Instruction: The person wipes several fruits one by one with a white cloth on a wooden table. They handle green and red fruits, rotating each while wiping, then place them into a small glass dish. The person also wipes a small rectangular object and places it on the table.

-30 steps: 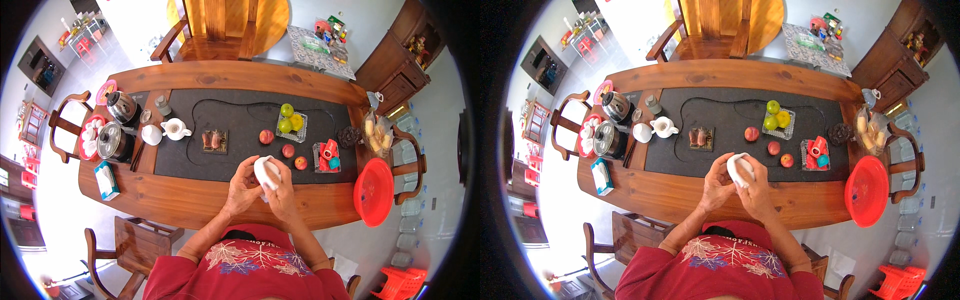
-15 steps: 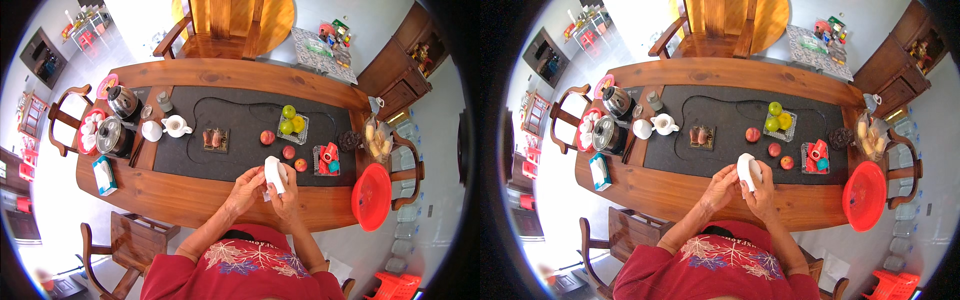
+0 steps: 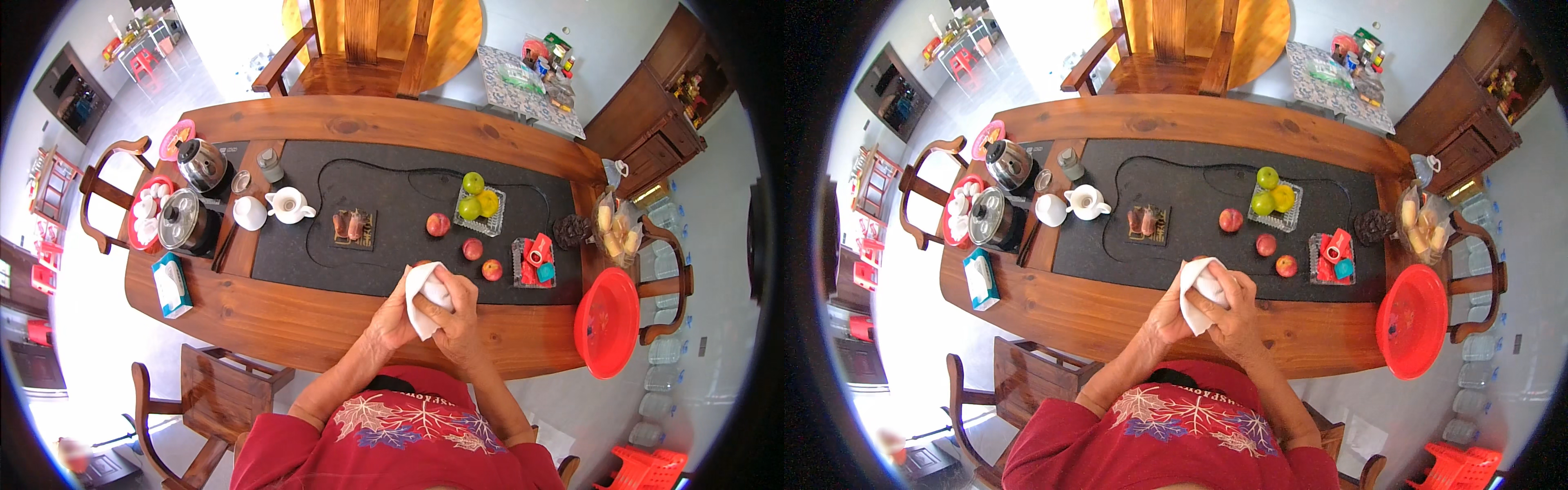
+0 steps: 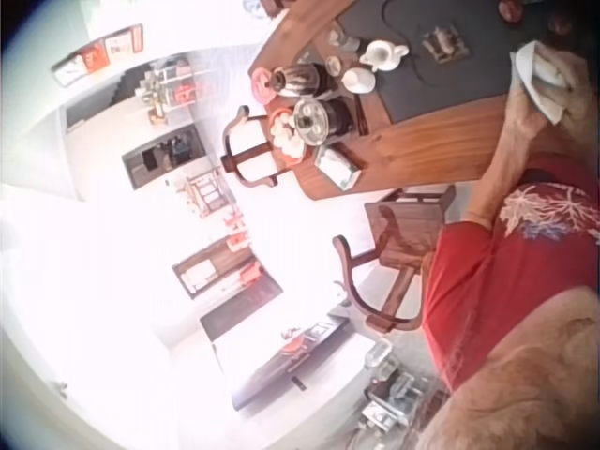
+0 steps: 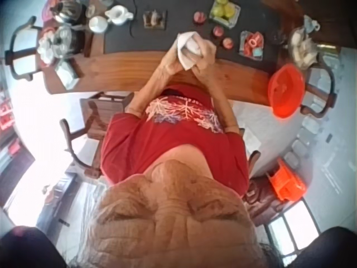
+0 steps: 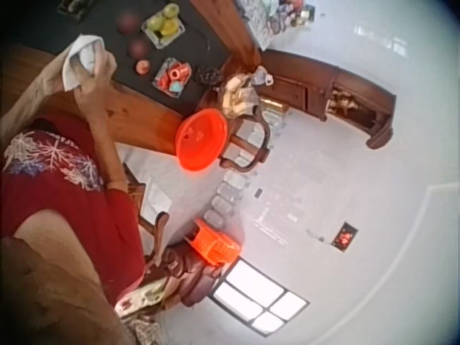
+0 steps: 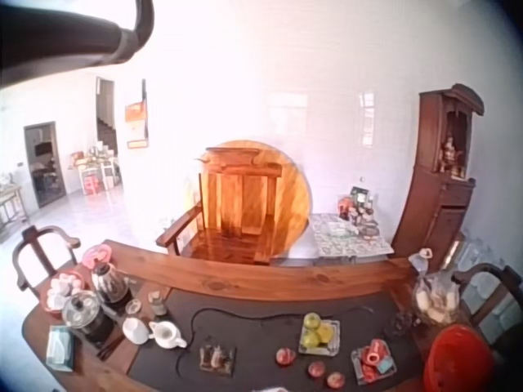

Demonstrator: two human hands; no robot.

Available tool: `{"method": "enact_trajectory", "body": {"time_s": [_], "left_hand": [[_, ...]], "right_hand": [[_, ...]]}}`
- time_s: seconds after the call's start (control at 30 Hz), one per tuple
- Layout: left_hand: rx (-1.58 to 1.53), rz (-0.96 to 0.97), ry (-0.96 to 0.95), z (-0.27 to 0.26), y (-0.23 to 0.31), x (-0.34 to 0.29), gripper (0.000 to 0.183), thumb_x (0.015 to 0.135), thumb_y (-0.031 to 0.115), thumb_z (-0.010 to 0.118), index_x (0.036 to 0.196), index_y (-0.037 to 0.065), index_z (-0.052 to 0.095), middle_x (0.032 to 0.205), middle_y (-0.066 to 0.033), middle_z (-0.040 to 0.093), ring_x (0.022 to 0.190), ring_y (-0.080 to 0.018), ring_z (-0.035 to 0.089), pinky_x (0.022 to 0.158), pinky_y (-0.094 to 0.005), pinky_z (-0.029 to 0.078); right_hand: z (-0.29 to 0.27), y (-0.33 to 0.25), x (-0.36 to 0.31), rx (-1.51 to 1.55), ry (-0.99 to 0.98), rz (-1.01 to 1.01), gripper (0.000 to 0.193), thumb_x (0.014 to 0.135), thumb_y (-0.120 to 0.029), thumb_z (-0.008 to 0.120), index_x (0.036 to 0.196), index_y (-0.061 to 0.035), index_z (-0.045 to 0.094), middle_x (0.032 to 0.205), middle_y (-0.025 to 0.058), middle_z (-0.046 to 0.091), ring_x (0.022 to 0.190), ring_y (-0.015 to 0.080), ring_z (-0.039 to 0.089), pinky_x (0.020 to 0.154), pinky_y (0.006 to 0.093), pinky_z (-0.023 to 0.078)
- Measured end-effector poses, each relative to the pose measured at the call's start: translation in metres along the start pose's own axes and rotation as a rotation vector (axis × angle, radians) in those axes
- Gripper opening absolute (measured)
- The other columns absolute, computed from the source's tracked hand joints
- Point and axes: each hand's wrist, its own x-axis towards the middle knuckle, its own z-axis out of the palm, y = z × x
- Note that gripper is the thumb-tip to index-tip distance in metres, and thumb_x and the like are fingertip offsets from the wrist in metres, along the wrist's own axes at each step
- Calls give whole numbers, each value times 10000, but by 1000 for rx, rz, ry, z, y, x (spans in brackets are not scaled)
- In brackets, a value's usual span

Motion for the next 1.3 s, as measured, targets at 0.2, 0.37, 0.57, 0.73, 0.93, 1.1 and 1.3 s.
{"method": "enact_trajectory", "body": {"time_s": [0.2, 0.37, 0.57, 0.73, 0.93, 1.1, 1.3], "left_hand": [[55, -15, 39, -2, -4, 0, 560, 901, 560, 434, 1200, 94, 521, 1162, -83, 577, 1092, -238, 546, 984, -412, 431], [81, 59, 79, -6, -11, 5, 442, 921, 480, 477, 1169, 118, 533, 1090, -27, 584, 933, -140, 554, 836, -296, 473], [347, 301, 56, 6, -23, -2, 335, 908, 273, 590, 1144, 41, 539, 1067, -45, 602, 960, -127, 570, 868, -277, 482], [664, 537, 114, -8, -29, 2, 315, 869, 103, 637, 1147, 1, 529, 1083, -75, 602, 984, -135, 569, 912, -290, 462], [746, 585, 162, -7, -42, 12, 381, 823, 68, 690, 1155, -5, 519, 1053, -81, 608, 956, -133, 578, 874, -280, 477], [883, 564, 253, -14, -45, 37, 394, 818, 73, 701, 1156, -10, 517, 1029, -90, 609, 913, -130, 594, 827, -261, 497], [964, 503, 342, -23, -56, 85, 368, 821, 52, 685, 1148, -20, 531, 1031, -80, 611, 938, -138, 593, 839, -271, 504]], "right_hand": [[0, 9, -30, -24, 17, 12, 405, 586, -32, 705, 978, -135, 704, 1249, 98, 513, 1076, 328, 474, 902, 419, 412], [-8, 14, -24, 266, 157, 319, 337, 709, 33, 603, 1033, -53, 643, 1070, 172, 551, 877, 316, 570, 764, 353, 475], [3, 18, -30, 710, 158, 872, 256, 926, -145, 527, 1122, 9, 583, 973, 31, 618, 822, 64, 555, 680, 233, 449], [11, 14, -40, 1337, 295, 1083, 231, 913, -130, 535, 1092, 9, 581, 986, 45, 621, 851, 100, 591, 722, 250, 485], [8, 25, -62, 1398, 181, 1156, 220, 915, -118, 524, 1090, 9, 565, 978, 50, 622, 851, 121, 611, 729, 265, 500], [-6, 30, -73, 1294, 78, 1148, 222, 920, -170, 536, 1042, 7, 591, 901, 28, 619, 777, 95, 593, 668, 233, 475], [-37, 66, -87, 1089, 134, 1155, 217, 913, -153, 561, 1057, 3, 608, 904, 22, 631, 753, 73, 580, 648, 217, 467]]}}
